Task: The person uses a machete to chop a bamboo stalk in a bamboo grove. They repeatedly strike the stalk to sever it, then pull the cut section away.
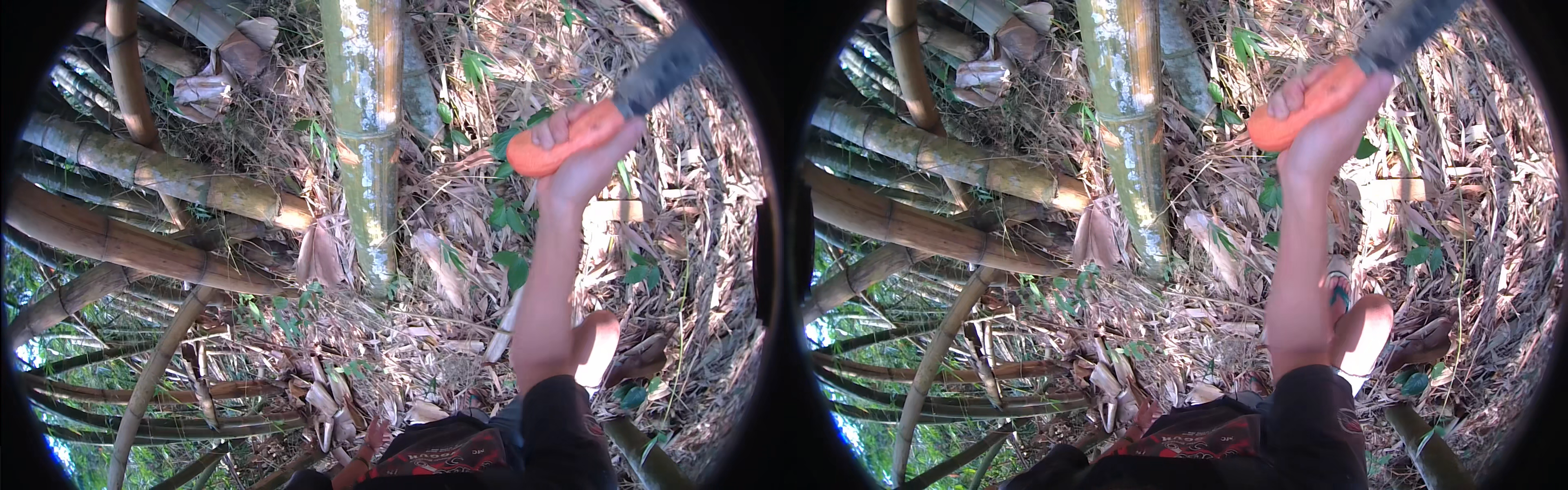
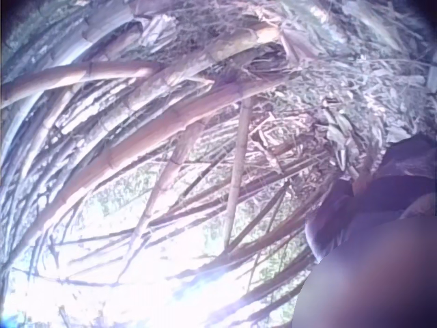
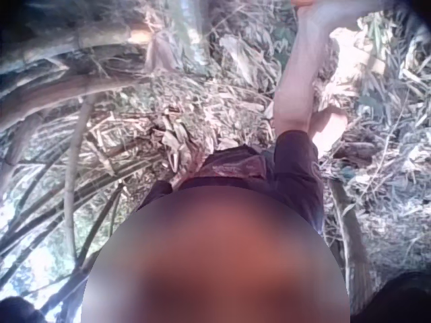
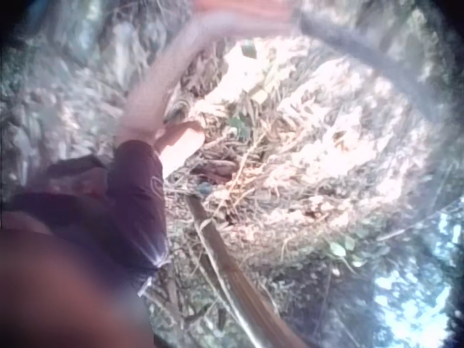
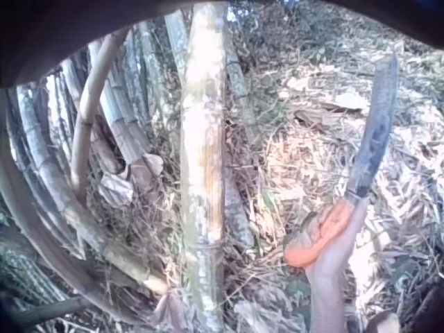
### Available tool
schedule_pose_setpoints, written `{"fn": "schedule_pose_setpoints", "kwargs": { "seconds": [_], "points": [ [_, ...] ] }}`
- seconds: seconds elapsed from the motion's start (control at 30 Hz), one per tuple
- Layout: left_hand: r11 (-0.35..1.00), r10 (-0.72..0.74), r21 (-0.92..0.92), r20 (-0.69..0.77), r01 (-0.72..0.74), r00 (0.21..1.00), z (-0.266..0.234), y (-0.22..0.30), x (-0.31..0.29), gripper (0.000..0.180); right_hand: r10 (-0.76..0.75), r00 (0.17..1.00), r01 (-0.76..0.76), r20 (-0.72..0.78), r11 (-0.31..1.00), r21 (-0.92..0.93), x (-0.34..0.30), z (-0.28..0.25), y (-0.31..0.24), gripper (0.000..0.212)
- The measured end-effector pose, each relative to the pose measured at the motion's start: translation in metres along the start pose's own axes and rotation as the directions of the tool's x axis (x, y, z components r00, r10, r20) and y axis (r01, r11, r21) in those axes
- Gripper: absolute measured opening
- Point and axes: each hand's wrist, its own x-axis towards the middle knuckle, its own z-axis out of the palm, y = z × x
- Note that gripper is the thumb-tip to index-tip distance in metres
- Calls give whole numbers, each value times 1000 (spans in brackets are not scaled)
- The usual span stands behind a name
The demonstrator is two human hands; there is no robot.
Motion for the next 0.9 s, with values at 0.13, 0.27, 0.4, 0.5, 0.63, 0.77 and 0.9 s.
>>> {"fn": "schedule_pose_setpoints", "kwargs": {
  "seconds": [0.13,0.27,0.4,0.5,0.63,0.77,0.9],
  "points": [
    [941,127,-331,146,-73,981,14,12,5,68,392,851,-414,-350,910,13,-106,2,198,60],
    [978,85,-196,75,-69,994,2,12,-10,68,834,519,-819,-187,548,171,-145,14,254,68],
    [976,144,-173,76,-130,987,-7,33,0,68,836,508,-825,-207,404,-395,-112,-62,211,65],
    [982,168,-92,21,-166,985,8,59,28,64,689,712,-414,-139,251,-875,-31,-145,161,71],
    [995,-77,-68,-7,77,997,-13,30,5,67,492,871,-346,-15,591,-728,7,-81,42,60],
    [980,194,-1,169,-197,966,-15,0,-14,60,46,996,-27,76,971,-236,11,-27,5,63],
    [944,-78,-315,68,96,995,16,2,-5,62,-199,924,212,-327,977,4,-52,-22,129,65]
  ]
}}
